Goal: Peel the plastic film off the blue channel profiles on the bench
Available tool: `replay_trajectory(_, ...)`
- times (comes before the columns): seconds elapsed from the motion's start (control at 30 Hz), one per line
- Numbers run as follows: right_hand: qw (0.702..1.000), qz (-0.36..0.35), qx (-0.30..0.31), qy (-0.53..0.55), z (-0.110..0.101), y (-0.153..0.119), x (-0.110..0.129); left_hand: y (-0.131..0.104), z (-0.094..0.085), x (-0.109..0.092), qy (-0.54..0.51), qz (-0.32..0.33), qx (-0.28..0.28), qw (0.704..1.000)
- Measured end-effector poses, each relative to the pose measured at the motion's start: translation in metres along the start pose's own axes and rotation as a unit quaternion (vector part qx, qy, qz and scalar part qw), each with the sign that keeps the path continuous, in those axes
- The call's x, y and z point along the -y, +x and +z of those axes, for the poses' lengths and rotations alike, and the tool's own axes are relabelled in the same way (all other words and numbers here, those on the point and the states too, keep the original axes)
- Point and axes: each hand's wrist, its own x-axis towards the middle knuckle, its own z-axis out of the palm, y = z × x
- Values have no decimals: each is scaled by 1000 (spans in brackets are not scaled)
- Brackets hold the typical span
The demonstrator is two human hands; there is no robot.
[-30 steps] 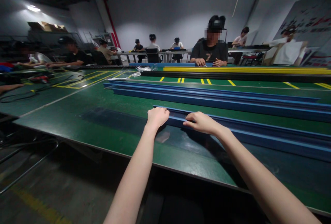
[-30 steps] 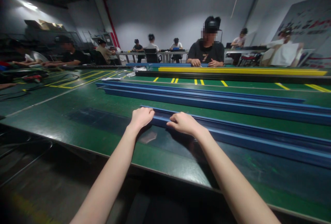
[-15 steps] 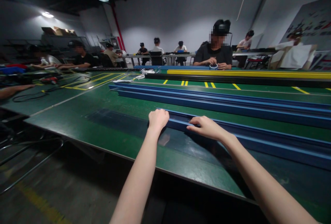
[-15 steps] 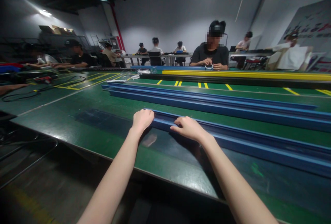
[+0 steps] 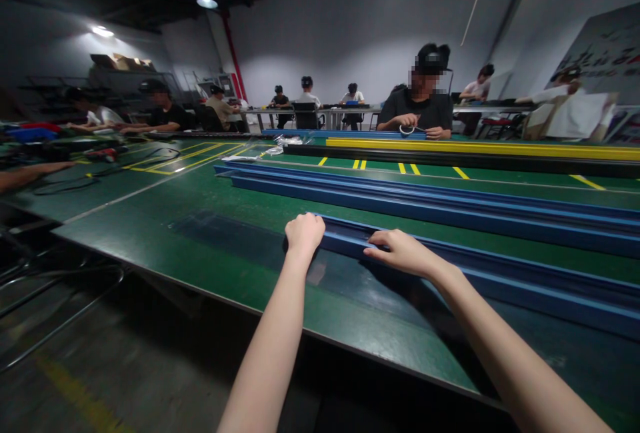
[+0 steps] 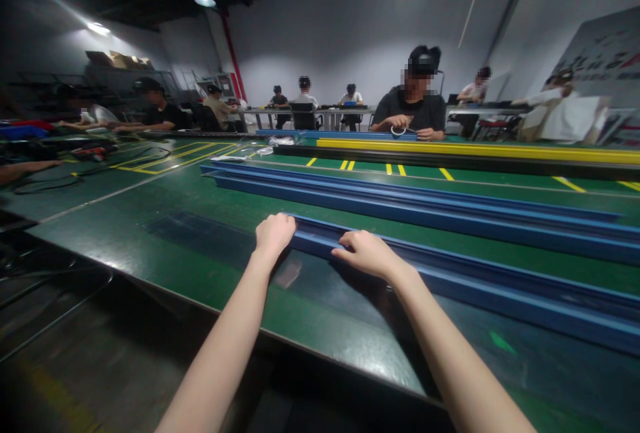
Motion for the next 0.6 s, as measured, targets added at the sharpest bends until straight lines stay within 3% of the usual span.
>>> replay_trajectory(0.3,999,-31,16,-7,-2,4,4,0,-1,1,-16,-12,3,1000)
replay_trajectory(0.6,1000,-15,22,-10,0,13,14,3,1,4,-23,-25,5,999)
